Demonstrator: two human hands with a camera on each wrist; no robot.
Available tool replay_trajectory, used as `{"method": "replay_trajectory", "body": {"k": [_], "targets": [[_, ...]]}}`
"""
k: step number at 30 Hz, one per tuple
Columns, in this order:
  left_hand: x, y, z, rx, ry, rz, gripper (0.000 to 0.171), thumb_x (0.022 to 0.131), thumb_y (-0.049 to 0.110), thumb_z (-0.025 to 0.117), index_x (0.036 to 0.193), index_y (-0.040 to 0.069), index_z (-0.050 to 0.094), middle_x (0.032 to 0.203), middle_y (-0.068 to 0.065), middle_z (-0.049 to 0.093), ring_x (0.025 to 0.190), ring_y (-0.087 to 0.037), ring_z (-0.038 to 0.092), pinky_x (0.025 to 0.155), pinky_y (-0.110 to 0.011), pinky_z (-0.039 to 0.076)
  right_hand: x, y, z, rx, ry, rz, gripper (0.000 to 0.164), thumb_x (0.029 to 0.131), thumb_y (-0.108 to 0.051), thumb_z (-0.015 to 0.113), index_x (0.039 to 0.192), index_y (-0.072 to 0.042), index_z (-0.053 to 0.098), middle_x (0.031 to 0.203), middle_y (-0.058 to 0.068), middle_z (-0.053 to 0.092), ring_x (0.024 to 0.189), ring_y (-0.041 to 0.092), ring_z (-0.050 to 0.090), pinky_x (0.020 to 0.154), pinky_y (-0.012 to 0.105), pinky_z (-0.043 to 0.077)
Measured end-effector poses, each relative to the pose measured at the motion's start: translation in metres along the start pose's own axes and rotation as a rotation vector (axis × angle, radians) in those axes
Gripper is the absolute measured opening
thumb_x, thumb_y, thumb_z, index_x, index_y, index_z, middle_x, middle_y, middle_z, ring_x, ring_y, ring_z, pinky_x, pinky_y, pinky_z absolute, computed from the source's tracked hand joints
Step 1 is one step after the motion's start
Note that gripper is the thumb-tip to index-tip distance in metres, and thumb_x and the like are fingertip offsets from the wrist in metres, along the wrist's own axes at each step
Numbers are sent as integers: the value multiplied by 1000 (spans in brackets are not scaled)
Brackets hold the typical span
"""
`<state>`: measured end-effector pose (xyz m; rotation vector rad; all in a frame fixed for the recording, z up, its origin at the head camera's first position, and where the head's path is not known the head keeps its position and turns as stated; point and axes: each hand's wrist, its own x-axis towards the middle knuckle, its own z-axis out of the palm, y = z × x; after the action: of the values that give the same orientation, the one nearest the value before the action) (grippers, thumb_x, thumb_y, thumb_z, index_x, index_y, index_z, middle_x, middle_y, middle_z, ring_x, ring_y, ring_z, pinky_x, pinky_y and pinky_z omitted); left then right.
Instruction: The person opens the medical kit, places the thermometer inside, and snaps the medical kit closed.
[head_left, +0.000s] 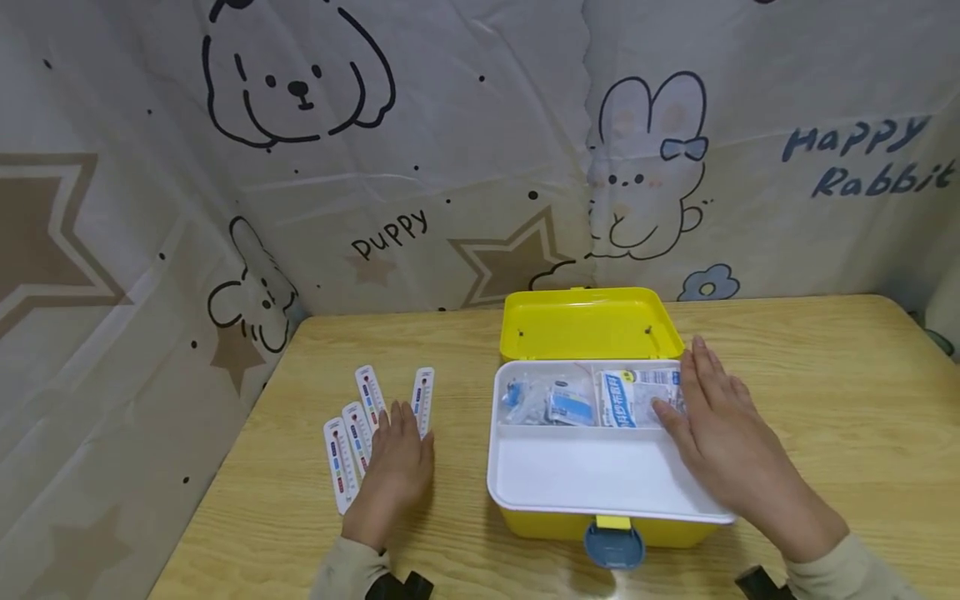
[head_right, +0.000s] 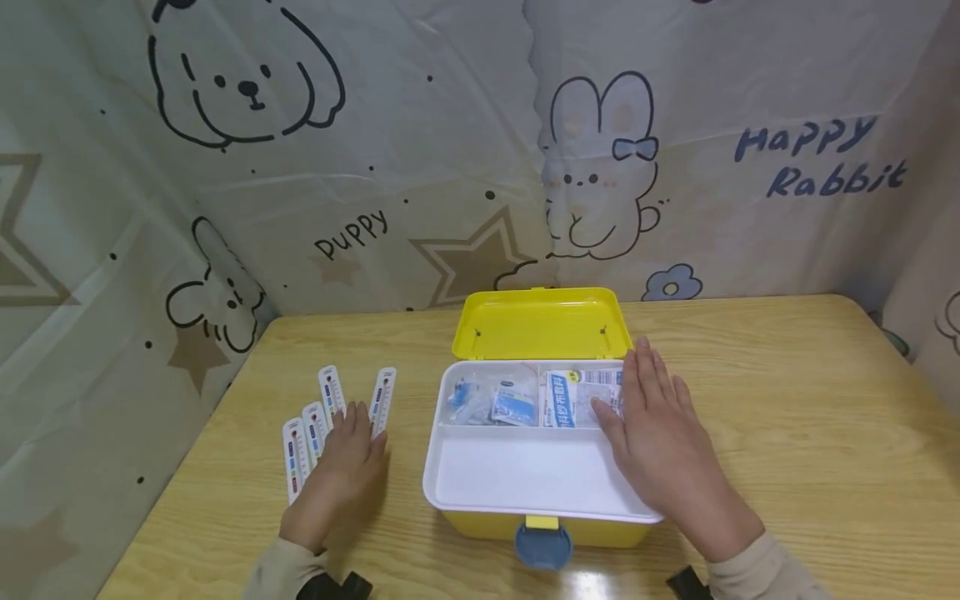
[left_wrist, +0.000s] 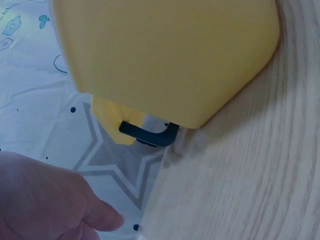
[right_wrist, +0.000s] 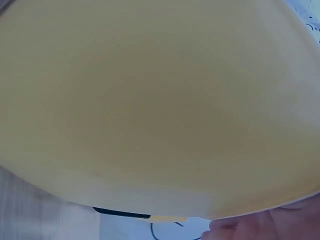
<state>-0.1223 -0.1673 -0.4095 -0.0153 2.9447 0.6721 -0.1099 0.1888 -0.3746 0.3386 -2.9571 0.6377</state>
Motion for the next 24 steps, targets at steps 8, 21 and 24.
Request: {"method": "replay_trajectory", "body": {"k": [8,21,24], "targets": [[7,-13,6,27,-2,-29,51,101,10,41,141,-18,28,145,-37,29,133,-55,26,110,-59,26,0,9,-6,-34,82,163,70,105,-37,26,145,18,8,152,34,-10,137,54,-14,102,70,-20],[16,-18,29,248,244,56,47,91,17,66,120,-18,53,114,-30,57,113,-52,49,94,-54,46,-3,17,0,-62,32,182,69,105,-40,23,150,8,1,154,24,-16,135,52,-23,97,68,-27],[19,-21,34,273,342,73,46,87,18,71,113,-17,56,103,-28,59,101,-47,53,82,-50,52,0,14,1,-67,44,167,68,105,-38,23,150,8,1,155,22,-16,135,51,-22,98,68,-27]]}}
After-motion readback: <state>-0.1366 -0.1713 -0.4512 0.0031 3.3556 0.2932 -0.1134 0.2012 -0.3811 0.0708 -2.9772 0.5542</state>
